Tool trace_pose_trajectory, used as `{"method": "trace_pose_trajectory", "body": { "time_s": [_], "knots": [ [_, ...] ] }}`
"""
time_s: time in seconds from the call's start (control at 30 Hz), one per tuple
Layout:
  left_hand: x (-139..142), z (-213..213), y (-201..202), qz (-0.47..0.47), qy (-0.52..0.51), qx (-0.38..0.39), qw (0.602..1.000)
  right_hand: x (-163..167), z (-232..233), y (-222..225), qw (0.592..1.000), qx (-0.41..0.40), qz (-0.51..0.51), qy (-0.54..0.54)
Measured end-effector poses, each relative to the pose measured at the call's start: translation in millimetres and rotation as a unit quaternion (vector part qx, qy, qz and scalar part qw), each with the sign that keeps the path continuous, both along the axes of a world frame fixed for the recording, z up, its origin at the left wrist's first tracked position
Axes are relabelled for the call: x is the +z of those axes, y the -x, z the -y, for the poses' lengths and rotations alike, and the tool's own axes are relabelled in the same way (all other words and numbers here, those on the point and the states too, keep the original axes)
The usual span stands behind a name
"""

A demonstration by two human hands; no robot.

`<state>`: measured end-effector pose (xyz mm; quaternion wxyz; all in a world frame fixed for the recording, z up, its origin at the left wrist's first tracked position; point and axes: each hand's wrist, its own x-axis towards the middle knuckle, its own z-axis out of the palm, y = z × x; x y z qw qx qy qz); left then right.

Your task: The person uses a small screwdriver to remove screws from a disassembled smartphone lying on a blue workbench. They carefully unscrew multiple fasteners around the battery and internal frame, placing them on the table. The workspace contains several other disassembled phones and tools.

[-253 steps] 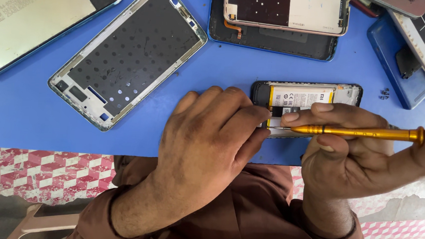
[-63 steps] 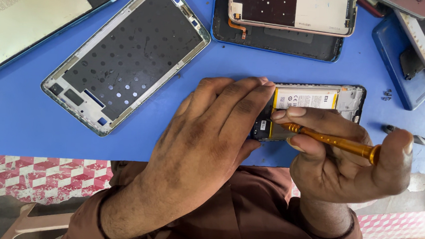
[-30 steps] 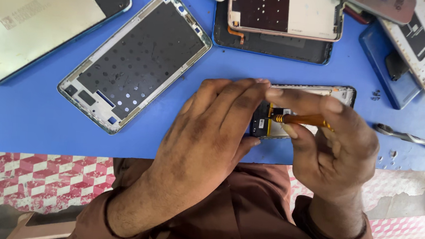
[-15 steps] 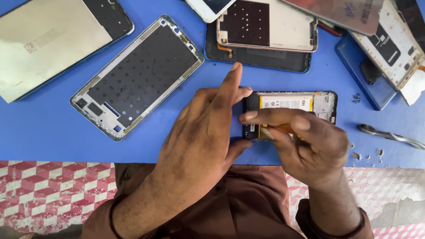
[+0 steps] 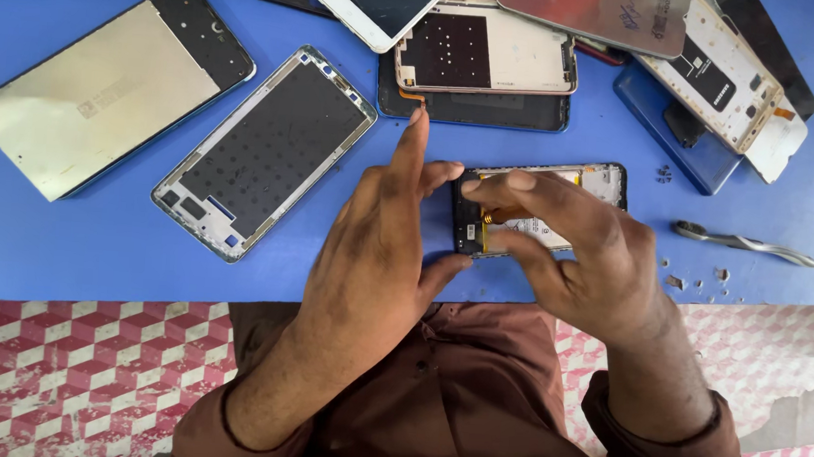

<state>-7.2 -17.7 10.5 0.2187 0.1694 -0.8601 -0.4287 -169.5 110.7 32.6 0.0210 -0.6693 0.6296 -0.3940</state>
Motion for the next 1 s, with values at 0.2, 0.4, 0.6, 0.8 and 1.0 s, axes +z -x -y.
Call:
{"method": "trace_pose_trajectory", "body": {
  "time_s": [0.2,0.4,0.6,0.8,1.0],
  "knots": [
    [-1,-1,1,-0.002,0.015,0.0,1.0,-3,0,-1,0.998,-0.053,-0.014,0.038],
    [-2,-1,-1,-0.002,0.017,-0.002,1.0,2,4,-6,0.998,-0.046,-0.007,0.033],
    [-3,-1,0,0.001,0.02,-0.005,1.0,15,5,-10,0.995,-0.084,-0.036,-0.048],
    [0,-1,0,0.008,0.023,-0.005,1.0,20,3,-6,0.997,-0.024,0.018,-0.066],
    [-3,-2,0,-0.002,0.035,-0.001,0.999,10,7,-9,0.996,-0.075,-0.018,-0.049]
  ]
}}
